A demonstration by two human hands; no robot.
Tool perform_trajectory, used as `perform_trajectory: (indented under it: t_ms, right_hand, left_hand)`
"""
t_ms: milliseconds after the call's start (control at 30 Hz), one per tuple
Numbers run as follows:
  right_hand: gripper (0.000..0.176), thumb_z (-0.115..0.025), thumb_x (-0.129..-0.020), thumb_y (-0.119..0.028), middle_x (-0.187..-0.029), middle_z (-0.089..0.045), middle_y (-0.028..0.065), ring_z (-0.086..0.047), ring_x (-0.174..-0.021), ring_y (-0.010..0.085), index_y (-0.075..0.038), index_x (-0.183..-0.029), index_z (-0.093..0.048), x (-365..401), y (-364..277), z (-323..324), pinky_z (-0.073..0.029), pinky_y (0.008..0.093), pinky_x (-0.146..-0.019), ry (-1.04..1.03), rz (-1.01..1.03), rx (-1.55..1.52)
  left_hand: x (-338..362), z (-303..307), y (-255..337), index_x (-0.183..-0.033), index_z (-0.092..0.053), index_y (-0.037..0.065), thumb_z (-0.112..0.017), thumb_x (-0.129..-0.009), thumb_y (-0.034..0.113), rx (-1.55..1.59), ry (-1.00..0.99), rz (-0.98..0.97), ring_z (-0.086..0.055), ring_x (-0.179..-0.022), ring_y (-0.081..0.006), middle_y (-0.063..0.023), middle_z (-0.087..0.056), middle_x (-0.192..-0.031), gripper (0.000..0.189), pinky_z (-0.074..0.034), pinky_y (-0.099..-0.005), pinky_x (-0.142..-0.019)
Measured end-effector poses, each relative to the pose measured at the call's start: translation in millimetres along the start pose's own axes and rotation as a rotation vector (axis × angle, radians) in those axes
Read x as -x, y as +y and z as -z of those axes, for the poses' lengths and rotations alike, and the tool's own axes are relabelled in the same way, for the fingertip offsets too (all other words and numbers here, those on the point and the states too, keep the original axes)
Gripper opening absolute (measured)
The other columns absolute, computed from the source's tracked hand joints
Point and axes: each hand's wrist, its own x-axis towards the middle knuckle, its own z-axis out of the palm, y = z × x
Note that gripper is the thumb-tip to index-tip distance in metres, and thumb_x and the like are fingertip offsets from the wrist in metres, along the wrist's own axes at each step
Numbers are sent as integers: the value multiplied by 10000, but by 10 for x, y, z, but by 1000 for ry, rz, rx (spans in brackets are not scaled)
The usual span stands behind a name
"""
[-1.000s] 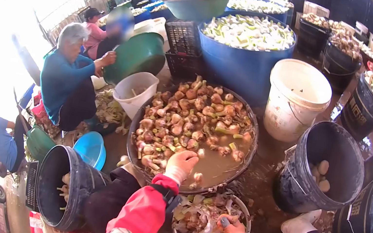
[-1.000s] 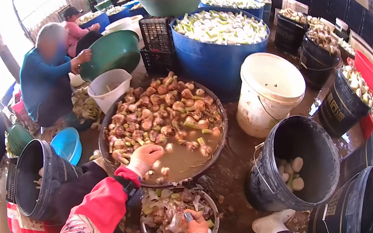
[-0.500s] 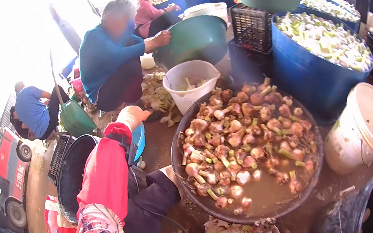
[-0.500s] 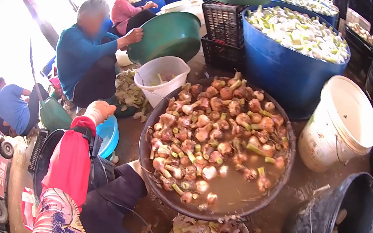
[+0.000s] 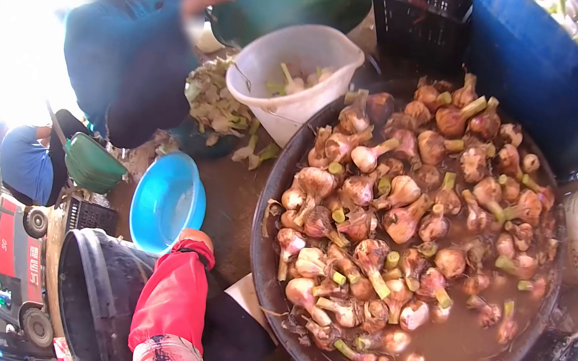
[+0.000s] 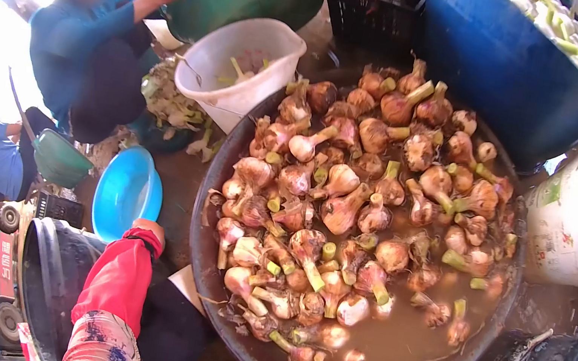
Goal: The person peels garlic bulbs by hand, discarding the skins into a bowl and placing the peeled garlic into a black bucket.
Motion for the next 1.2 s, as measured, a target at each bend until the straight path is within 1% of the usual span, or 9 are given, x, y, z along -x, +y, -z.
perform_trajectory:
  t_ms: [67, 267, 300, 500, 633, 833, 967, 1100, 1200]
  right_hand:
    - [82, -673, -785, -35, -720, -593, 1, -539, -652, 136, 2, -854, -648, -49, -129, 15, -431, 285, -603, -37, 93, 109]
    - [120, -682, -757, -103, -686, -580, 29, -511, -626, 109, 8, -756, -636, -212, -62, 156, -411, 282, -571, -123, 233, 258]
    - [127, -673, -765, -112, -686, -581, 23, -509, -627, 104, 8, -751, -634, -220, -95, 170, -408, 280, -568, -171, 153, 281]
    - [121, -639, -808, -104, -750, -624, 18, -517, -678, 94, 10, -848, -649, -50, -135, -20, -427, 271, -619, -93, 186, 77]
    - [156, -604, -859, -121, -757, -650, 64, -557, -690, 154, 31, -843, -632, -9, 143, 9, -439, 308, -661, -33, 441, 192]
    - [228, -576, -777, -51, -817, -665, 118, -633, -701, 197, -54, -978, -684, 40, 745, 63, -503, 299, -628, -126, 593, 185]
    - [339, -466, -772, -32, -794, -660, 111, -571, -540, 210, -97, -1025, -683, 232, 816, 130, -470, 311, -561, -249, 435, 228]
    - [431, -418, -793, -29, -747, -628, 85, -518, -484, 148, -155, -1136, -645, 284, 950, 232, -446, 282, -500, -384, 305, 85]
    - [420, -444, -807, -40, -882, -670, 134, -621, -679, 226, -144, -1174, -619, 305, 1020, 344, -483, 302, -651, -339, 473, 244]
  left_hand:
    - [-630, -987, -287, -912, -694, 81, -582, -790, 270, 104, 4, 178, -646, -856, -229, -110, -673, -935, 251, -514, -408, -716]
    - [-397, -110, 109, -878, -674, 82, -622, -763, 314, 367, 85, 563, -639, -726, -178, -67, -672, -815, 264, -511, -406, -608]
    - [-381, -32, 262, -1053, -701, 246, -615, -787, 399, -284, -124, 665, -643, -997, -200, -22, -675, -1076, 319, -502, -391, -855]
    - [1160, 1516, 534, -1044, -686, 91, -599, -755, 474, 403, -71, 408, -596, -1098, -255, -146, -645, -1114, 487, -470, -390, -907]
    - [1607, 2204, 407, -931, -655, 8, -531, -845, 354, 792, 301, 34, -683, -754, -290, -231, -663, -925, 377, -505, -427, -632]
    - [3975, 3367, 78, -846, -577, 58, -624, -844, 155, 1400, 635, -473, -513, -513, -68, -1, -541, -648, 108, -426, -235, -455]
    - [4987, 3040, -717, -823, -573, 51, -622, -840, 128, 1256, 948, -543, -504, -519, -59, 2, -543, -649, 92, -401, -212, -447]
    - [5363, 2315, -1441, -840, -604, 42, -639, -772, 99, 1294, 707, -232, -547, -558, -124, -26, -561, -639, 95, -430, -262, -498]
    - [5356, 1978, -1333, -810, -661, 70, -696, -683, 150, 341, 1125, -176, -599, -766, -287, -115, -618, -777, 154, -480, -376, -708]
